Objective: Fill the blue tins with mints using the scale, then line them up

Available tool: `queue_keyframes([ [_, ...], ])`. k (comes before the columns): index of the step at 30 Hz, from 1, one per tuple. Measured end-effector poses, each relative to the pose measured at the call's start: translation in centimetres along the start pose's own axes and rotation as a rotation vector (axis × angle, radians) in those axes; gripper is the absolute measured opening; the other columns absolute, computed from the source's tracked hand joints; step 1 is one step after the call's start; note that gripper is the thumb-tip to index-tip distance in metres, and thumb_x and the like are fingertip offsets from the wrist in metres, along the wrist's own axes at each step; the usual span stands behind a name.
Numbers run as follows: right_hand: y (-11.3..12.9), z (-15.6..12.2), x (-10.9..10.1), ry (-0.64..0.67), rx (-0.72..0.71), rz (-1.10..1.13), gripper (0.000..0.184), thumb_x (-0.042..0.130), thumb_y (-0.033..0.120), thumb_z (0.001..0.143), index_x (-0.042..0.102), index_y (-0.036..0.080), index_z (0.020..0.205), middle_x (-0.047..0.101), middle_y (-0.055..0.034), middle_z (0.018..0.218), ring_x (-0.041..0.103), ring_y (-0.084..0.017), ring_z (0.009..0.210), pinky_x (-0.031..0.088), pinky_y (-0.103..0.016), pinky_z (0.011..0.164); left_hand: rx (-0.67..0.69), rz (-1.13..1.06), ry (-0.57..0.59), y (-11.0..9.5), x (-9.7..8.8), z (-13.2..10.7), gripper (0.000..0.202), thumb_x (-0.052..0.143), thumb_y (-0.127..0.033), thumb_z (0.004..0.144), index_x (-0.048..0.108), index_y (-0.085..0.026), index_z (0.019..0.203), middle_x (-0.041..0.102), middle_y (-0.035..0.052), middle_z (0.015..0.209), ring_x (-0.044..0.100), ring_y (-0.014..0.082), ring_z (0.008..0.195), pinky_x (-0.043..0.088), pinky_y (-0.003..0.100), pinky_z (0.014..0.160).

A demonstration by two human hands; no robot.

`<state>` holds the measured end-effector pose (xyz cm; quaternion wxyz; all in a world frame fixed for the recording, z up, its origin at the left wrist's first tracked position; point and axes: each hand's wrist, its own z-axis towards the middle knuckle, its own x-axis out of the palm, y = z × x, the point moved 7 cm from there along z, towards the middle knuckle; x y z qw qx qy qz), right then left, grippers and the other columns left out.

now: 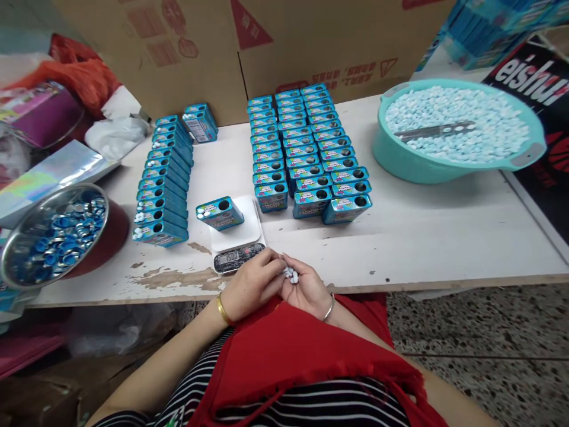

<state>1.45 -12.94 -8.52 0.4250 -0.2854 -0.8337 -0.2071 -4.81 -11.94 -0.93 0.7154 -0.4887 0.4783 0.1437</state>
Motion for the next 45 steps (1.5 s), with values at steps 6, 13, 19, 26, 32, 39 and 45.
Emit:
queue_keyframes([
  [6,0.1,0.6,0.7,0.021,-0.004,-0.023,0.019,0.045,0.015,0.092,0.064,0.013,0.089,0.073,-0.0039,0.08,0.07,-0.015,0.079,0.057,-0.025,0.077,-0.027,-0.016,-0.011,0.9,-0.5,0.0,0.012,0.043,-0.017,0.09,0.055,-0.016,0.091,0.052,0.0064,0.094,0.054,0.0153,0.083,0.048,0.028,0.074],
  [13,0.0,2.3,2.3,0.054,0.041,0.028,0.027,0.037,0.021,0.096,0.062,0.012,0.09,0.07,-0.0039,0.072,0.068,-0.015,0.078,0.055,-0.027,0.075,-0.002,-0.074,0.029,2.0,-1.8,0.4,0.013,0.049,-0.019,0.088,0.056,-0.016,0.099,0.053,0.008,0.099,0.055,0.0174,0.088,0.049,0.031,0.077],
  [19,-0.1,3.0,3.9,0.044,0.073,0.13,0.025,0.038,0.018,0.095,0.06,0.01,0.085,0.067,-0.0025,0.067,0.064,-0.01,0.061,0.053,-0.019,0.061,-0.026,0.006,-0.008,2.8,-3.2,0.8,0.015,0.044,-0.016,0.088,0.057,-0.016,0.097,0.055,0.0077,0.095,0.056,0.0163,0.085,0.05,0.03,0.075],
  [26,0.2,3.8,7.0,0.13,0.055,0.121,0.025,0.039,0.015,0.094,0.062,0.009,0.087,0.07,-0.0059,0.074,0.067,-0.011,0.07,0.055,-0.02,0.072,-0.03,-0.026,-0.205,3.7,-7.6,1.2,0.012,0.048,-0.012,0.085,0.058,-0.016,0.088,0.055,0.0023,0.081,0.053,0.0109,0.072,0.046,0.023,0.065],
  [32,1.3,4.2,9.0,0.141,0.029,0.06,0.028,0.037,0.018,0.095,0.06,0.007,0.106,0.071,-0.0129,0.102,0.067,-0.016,0.101,0.051,-0.03,0.094,-0.096,0.197,-0.456,5.8,-13.6,2.0,0.005,0.052,-0.013,0.085,0.055,-0.016,0.082,0.054,0.0006,0.078,0.049,0.0087,0.065,0.043,0.022,0.062],
  [39,1.6,4.1,7.7,0.09,0.03,0.066,0.027,0.04,0.019,0.094,0.059,0.007,0.107,0.069,-0.0144,0.111,0.063,-0.019,0.11,0.049,-0.032,0.098,-0.143,0.319,-0.346,7.4,-14.3,2.3,0.01,0.05,-0.02,0.091,0.058,-0.015,0.086,0.06,0.0036,0.082,0.056,0.0126,0.074,0.045,0.026,0.069],
  [45,1.5,3.2,5.7,0.089,0.048,0.084,0.028,0.037,0.022,0.096,0.061,0.01,0.104,0.072,-0.0091,0.096,0.069,-0.014,0.09,0.054,-0.027,0.087,-0.015,0.072,-0.248,3.6,-10.2,1.8,0.014,0.047,-0.02,0.092,0.057,-0.017,0.102,0.061,0.0063,0.095,0.058,0.0144,0.088,0.05,0.028,0.077],
])
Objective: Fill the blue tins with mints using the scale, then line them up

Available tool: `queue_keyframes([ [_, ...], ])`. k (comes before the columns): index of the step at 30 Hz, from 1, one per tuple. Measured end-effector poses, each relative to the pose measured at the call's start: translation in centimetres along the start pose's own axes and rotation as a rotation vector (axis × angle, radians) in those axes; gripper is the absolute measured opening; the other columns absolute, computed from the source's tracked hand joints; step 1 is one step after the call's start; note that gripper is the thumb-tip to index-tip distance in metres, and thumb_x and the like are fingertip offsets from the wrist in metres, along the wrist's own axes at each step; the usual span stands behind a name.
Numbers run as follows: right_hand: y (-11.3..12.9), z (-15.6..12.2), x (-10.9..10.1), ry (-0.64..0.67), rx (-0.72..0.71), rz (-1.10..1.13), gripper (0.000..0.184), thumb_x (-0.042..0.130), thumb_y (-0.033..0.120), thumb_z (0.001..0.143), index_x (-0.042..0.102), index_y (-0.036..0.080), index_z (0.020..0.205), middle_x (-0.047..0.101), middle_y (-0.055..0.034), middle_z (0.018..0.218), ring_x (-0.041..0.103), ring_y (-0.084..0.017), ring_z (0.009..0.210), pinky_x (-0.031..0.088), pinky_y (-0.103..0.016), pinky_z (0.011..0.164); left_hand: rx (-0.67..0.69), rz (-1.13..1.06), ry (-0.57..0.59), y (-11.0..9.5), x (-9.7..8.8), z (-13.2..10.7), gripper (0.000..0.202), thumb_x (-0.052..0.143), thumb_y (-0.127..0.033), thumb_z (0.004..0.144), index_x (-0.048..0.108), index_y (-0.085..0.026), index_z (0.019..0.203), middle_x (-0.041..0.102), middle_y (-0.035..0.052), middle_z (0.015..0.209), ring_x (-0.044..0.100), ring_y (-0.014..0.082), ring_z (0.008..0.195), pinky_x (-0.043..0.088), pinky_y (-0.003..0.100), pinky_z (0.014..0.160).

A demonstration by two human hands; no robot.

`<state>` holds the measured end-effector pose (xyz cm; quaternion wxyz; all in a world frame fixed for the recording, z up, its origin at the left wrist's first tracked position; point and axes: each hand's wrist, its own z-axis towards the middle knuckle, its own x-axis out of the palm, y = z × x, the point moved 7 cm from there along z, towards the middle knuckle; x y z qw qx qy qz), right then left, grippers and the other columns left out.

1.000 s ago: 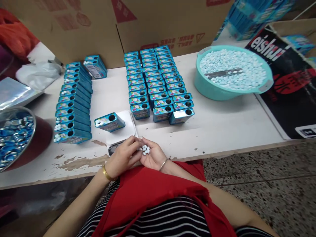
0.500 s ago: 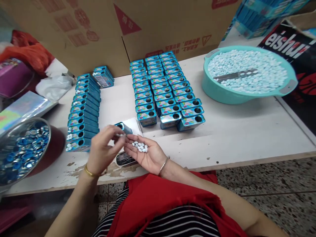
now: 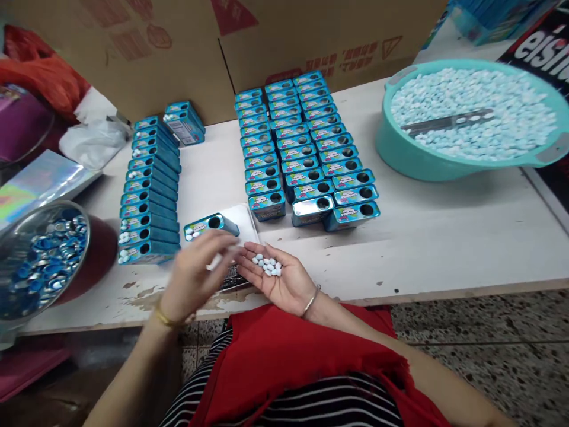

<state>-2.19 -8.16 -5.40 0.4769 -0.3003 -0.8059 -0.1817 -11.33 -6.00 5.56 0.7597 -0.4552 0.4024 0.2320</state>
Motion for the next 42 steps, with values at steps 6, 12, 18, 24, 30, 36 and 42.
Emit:
queue_keyframes([
  [6,0.0,-2.3,-2.9,-0.096,0.035,-0.034,0.027,0.038,0.026,0.095,0.062,0.014,0.096,0.071,-0.0065,0.095,0.067,-0.016,0.094,0.054,-0.031,0.086,0.018,0.042,0.222,-3.2,8.1,-2.3,0.018,0.041,-0.018,0.092,0.057,-0.015,0.1,0.057,0.0092,0.101,0.054,0.0179,0.091,0.05,0.031,0.077],
  [12,-0.4,-3.5,-3.7,-0.125,0.082,-0.067,0.022,0.042,0.028,0.093,0.061,0.016,0.096,0.071,-0.0073,0.1,0.064,-0.022,0.105,0.05,-0.043,0.093,0.005,0.044,0.252,-3.6,9.3,-2.9,0.013,0.043,-0.018,0.09,0.055,-0.015,0.092,0.055,0.0092,0.098,0.052,0.0187,0.086,0.049,0.033,0.076],
  [18,-0.5,-3.2,-3.9,-0.146,0.064,-0.025,0.02,0.043,0.025,0.093,0.061,0.015,0.091,0.072,-0.0056,0.087,0.067,-0.02,0.1,0.052,-0.038,0.092,-0.105,0.053,0.213,-3.0,9.1,-2.9,0.012,0.046,-0.016,0.088,0.055,-0.013,0.095,0.054,0.009,0.098,0.053,0.0193,0.089,0.049,0.032,0.077],
  [24,-0.8,-3.1,-3.7,-0.148,0.057,-0.037,0.025,0.039,0.023,0.094,0.062,0.014,0.098,0.073,-0.0068,0.093,0.068,-0.019,0.096,0.053,-0.037,0.09,-0.052,0.138,0.343,-3.0,9.4,-2.9,0.01,0.048,-0.016,0.086,0.056,-0.017,0.093,0.054,0.0064,0.096,0.052,0.0184,0.086,0.048,0.029,0.072],
  [30,-0.9,-2.2,-3.1,-0.173,0.038,0.058,0.027,0.036,0.018,0.096,0.062,0.013,0.092,0.071,-0.0043,0.083,0.069,-0.015,0.083,0.056,-0.03,0.082,-0.042,0.078,0.223,-1.9,8.3,-2.8,0.009,0.047,-0.018,0.088,0.054,-0.015,0.091,0.055,0.0069,0.092,0.053,0.0175,0.083,0.05,0.03,0.073],
  [36,-0.5,-0.6,-1.2,-0.109,-0.025,0.105,0.03,0.035,0.015,0.096,0.062,0.011,0.084,0.069,-0.0025,0.072,0.066,-0.009,0.066,0.056,-0.018,0.067,0.018,-0.117,0.023,-0.9,5.4,-2.3,0.01,0.046,-0.016,0.091,0.055,-0.015,0.094,0.056,0.0076,0.095,0.056,0.0153,0.087,0.051,0.029,0.075],
  [42,-0.2,0.6,2.3,0.035,-0.035,0.019,0.032,0.032,0.017,0.097,0.063,0.009,0.1,0.073,-0.0084,0.09,0.069,-0.012,0.086,0.055,-0.026,0.084,-0.046,-0.134,-0.284,0.9,-0.5,-0.7,0.006,0.055,-0.014,0.087,0.057,-0.017,0.092,0.058,0.0036,0.089,0.054,0.0112,0.077,0.047,0.024,0.064],
])
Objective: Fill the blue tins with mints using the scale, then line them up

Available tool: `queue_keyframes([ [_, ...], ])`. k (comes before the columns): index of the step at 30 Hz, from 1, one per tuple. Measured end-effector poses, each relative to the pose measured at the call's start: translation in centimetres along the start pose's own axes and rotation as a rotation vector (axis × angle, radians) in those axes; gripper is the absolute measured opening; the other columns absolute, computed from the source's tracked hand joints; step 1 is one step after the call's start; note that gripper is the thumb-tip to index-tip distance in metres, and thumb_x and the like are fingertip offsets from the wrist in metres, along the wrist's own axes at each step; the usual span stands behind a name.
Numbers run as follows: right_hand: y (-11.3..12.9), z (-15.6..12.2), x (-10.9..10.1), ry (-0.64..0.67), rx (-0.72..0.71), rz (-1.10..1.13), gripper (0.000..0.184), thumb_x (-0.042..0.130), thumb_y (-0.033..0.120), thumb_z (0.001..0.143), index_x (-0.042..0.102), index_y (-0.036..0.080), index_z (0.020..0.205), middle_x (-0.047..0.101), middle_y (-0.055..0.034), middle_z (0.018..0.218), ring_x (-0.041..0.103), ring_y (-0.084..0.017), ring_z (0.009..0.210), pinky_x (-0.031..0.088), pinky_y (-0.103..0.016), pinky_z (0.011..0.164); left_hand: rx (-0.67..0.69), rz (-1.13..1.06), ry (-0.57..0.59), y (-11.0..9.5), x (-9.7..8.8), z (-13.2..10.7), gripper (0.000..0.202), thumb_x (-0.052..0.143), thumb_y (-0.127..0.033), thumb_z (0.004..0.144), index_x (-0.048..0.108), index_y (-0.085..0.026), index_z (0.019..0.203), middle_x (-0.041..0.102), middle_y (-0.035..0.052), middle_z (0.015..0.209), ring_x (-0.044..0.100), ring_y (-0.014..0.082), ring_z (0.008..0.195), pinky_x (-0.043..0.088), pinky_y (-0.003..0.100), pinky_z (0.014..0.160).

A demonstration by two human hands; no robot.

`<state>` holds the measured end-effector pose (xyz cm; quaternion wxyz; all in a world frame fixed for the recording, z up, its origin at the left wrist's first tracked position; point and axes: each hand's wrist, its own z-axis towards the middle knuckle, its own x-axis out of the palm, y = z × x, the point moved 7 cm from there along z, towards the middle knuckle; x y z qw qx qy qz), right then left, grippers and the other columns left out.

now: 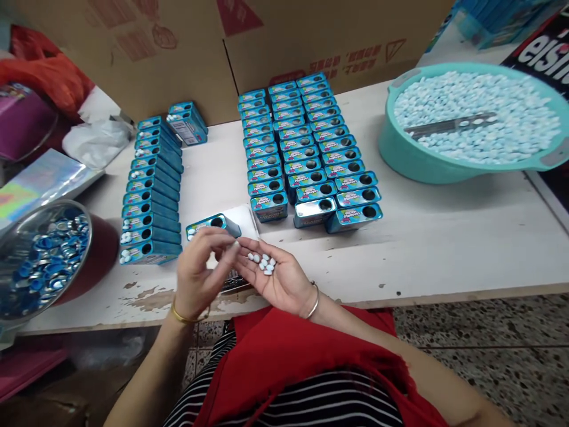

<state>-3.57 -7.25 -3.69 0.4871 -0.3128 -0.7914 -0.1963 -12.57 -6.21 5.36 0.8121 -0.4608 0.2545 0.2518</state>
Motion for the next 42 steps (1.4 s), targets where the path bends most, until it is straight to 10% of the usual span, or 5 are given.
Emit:
queue_keyframes([
  [11,0.5,-0.4,-1.8,-0.096,0.014,-0.051,0.03,0.037,0.02,0.096,0.061,0.006,0.106,0.069,-0.0144,0.111,0.063,-0.021,0.11,0.05,-0.031,0.097,-0.089,0.206,-0.032,2.2,-2.7,1.4,0.008,0.059,-0.015,0.085,0.06,-0.016,0.093,0.06,0.0037,0.09,0.052,0.0094,0.07,0.044,0.023,0.062],
  [23,0.6,-2.9,-5.9,-0.317,0.09,-0.111,0.029,0.037,0.022,0.094,0.064,0.012,0.1,0.072,-0.0075,0.095,0.068,-0.015,0.094,0.052,-0.025,0.089,0.252,0.01,0.347,-4.7,8.2,-4.8,0.018,0.044,-0.021,0.093,0.06,-0.015,0.099,0.066,0.0066,0.096,0.056,0.0167,0.086,0.047,0.033,0.077],
  [31,0.9,-2.9,-7.1,-0.303,0.06,-0.184,0.022,0.048,0.01,0.085,0.062,0.014,0.101,0.072,-0.0058,0.086,0.068,-0.013,0.075,0.056,-0.022,0.068,0.229,-0.002,0.262,-3.9,4.1,-5.0,0.015,0.052,-0.015,0.087,0.058,-0.018,0.1,0.067,0.0061,0.097,0.06,0.0156,0.087,0.048,0.031,0.074],
  [38,0.6,-2.8,-7.0,-0.253,0.062,-0.23,0.013,0.052,0.018,0.09,0.061,0.014,0.098,0.064,-0.0029,0.076,0.06,-0.008,0.061,0.051,-0.017,0.057,-0.034,0.392,-0.271,2.7,-5.6,-5.5,0.028,0.06,-0.015,0.083,0.06,-0.024,0.11,0.064,0.0073,0.105,0.059,0.02,0.097,0.047,0.039,0.085],
  [42,0.4,-2.7,-6.8,-0.276,0.081,-0.23,0.014,0.049,0.019,0.091,0.061,0.014,0.097,0.064,-0.0031,0.076,0.06,-0.008,0.061,0.051,-0.017,0.056,-0.048,0.582,-0.13,4.7,-5.8,-5.2,0.042,0.06,-0.029,0.085,0.054,-0.027,0.126,0.051,0.0115,0.134,0.046,0.0306,0.124,0.035,0.052,0.1],
])
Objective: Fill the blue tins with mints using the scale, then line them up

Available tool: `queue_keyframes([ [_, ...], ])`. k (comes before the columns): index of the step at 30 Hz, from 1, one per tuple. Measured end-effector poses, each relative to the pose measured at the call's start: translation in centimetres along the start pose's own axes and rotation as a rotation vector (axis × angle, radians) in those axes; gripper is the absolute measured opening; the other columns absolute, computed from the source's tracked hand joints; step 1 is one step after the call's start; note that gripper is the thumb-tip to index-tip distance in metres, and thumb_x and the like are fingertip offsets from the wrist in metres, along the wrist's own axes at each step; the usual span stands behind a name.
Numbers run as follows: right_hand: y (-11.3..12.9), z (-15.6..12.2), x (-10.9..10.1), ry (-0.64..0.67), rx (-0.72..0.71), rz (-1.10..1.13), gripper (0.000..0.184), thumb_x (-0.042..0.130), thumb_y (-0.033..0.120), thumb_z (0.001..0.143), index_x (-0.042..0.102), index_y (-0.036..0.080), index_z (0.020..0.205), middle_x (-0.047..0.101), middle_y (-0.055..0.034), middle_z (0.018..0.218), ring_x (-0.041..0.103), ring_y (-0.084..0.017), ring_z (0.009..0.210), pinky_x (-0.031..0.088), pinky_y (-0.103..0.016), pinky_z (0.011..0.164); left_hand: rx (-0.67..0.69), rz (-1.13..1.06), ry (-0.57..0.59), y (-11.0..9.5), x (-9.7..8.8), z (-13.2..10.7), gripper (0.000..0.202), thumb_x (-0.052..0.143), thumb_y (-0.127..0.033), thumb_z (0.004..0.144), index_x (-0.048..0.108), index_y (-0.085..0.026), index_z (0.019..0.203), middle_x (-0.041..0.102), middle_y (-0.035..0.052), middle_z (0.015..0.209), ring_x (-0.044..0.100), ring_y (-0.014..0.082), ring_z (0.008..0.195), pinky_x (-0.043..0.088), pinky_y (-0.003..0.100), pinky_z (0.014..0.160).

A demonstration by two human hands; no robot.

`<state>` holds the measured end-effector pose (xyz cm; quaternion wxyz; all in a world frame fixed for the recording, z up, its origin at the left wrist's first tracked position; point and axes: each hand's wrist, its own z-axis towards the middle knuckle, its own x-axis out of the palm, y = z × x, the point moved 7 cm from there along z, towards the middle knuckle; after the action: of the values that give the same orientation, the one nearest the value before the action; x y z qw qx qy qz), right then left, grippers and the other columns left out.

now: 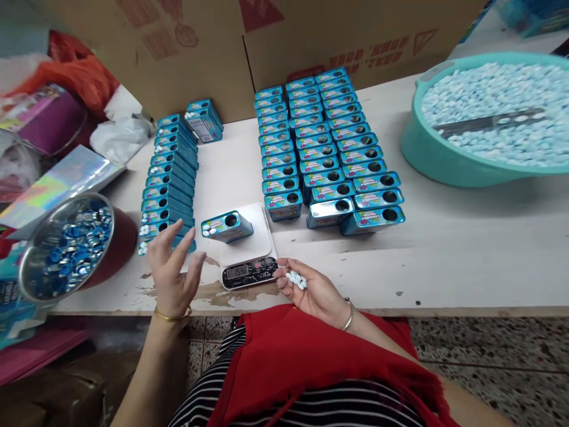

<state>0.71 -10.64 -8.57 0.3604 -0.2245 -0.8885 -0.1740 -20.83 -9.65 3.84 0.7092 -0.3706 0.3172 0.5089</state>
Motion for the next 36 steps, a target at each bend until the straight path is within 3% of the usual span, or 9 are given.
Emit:
queue_keyframes([
  [4,0.1,0.1,0.1,0.014,-0.007,0.001,0.014,0.049,0.019,0.091,0.061,0.014,0.097,0.064,-0.003,0.076,0.059,-0.008,0.061,0.051,-0.017,0.057,0.046,0.028,0.071,-0.4,1.7,0.2,0.052,0.059,-0.039,0.085,0.045,-0.027,0.134,0.039,0.0118,0.146,0.032,0.0335,0.136,0.026,0.057,0.105],
  [12,0.2,0.3,0.1,0.025,-0.019,0.011,0.014,0.051,0.019,0.09,0.061,0.013,0.098,0.065,-0.0038,0.076,0.06,-0.008,0.06,0.05,-0.017,0.055,0.118,0.005,0.146,-3.2,4.1,2.4,0.05,0.054,-0.042,0.088,0.044,-0.025,0.134,0.032,0.0117,0.151,0.021,0.0317,0.142,0.017,0.059,0.111],
  [14,0.3,0.3,0.1,0.032,-0.017,0.025,0.014,0.051,0.019,0.09,0.061,0.013,0.098,0.065,-0.0042,0.076,0.06,-0.008,0.06,0.05,-0.017,0.054,0.109,-0.024,0.129,-3.3,3.8,3.2,0.05,0.052,-0.043,0.09,0.044,-0.026,0.135,0.032,0.0101,0.151,0.021,0.0313,0.143,0.016,0.06,0.112],
  [18,0.7,0.3,0.0,0.061,-0.038,0.054,0.016,0.051,0.018,0.088,0.062,0.013,0.098,0.068,-0.0068,0.082,0.064,-0.011,0.067,0.052,-0.019,0.057,0.027,-0.074,-0.008,-1.5,0.9,4.0,0.042,0.043,-0.042,0.095,0.047,-0.027,0.134,0.033,0.0029,0.151,0.026,0.0297,0.14,0.023,0.058,0.111],
  [23,1.4,0.3,-0.3,0.05,-0.1,0.043,0.025,0.047,0.01,0.082,0.062,0.013,0.102,0.07,-0.0092,0.088,0.065,-0.013,0.071,0.053,-0.021,0.06,-0.127,-0.08,-0.148,1.9,-2.4,3.1,0.031,0.051,-0.031,0.092,0.058,-0.027,0.122,0.05,0.007,0.136,0.043,0.0268,0.13,0.033,0.054,0.109],
  [29,0.9,-0.1,0.2,0.041,-0.077,-0.051,0.016,0.055,0.022,0.088,0.061,0.015,0.102,0.064,-0.0016,0.074,0.056,-0.008,0.057,0.045,-0.016,0.05,-0.17,-0.062,-0.122,2.9,-2.6,2.2,0.026,0.058,-0.026,0.088,0.063,-0.026,0.113,0.058,0.0078,0.124,0.05,0.0267,0.121,0.038,0.053,0.104],
  [36,0.8,-0.1,0.0,0.034,-0.093,-0.159,0.027,0.061,0.039,0.085,0.061,0.015,0.098,0.058,0.003,0.062,0.042,-0.005,0.043,0.029,-0.014,0.035,-0.121,-0.088,-0.056,2.3,-1.0,2.3,0.02,0.059,-0.026,0.087,0.063,-0.026,0.107,0.059,0.0075,0.12,0.052,0.0246,0.118,0.04,0.048,0.1],
])
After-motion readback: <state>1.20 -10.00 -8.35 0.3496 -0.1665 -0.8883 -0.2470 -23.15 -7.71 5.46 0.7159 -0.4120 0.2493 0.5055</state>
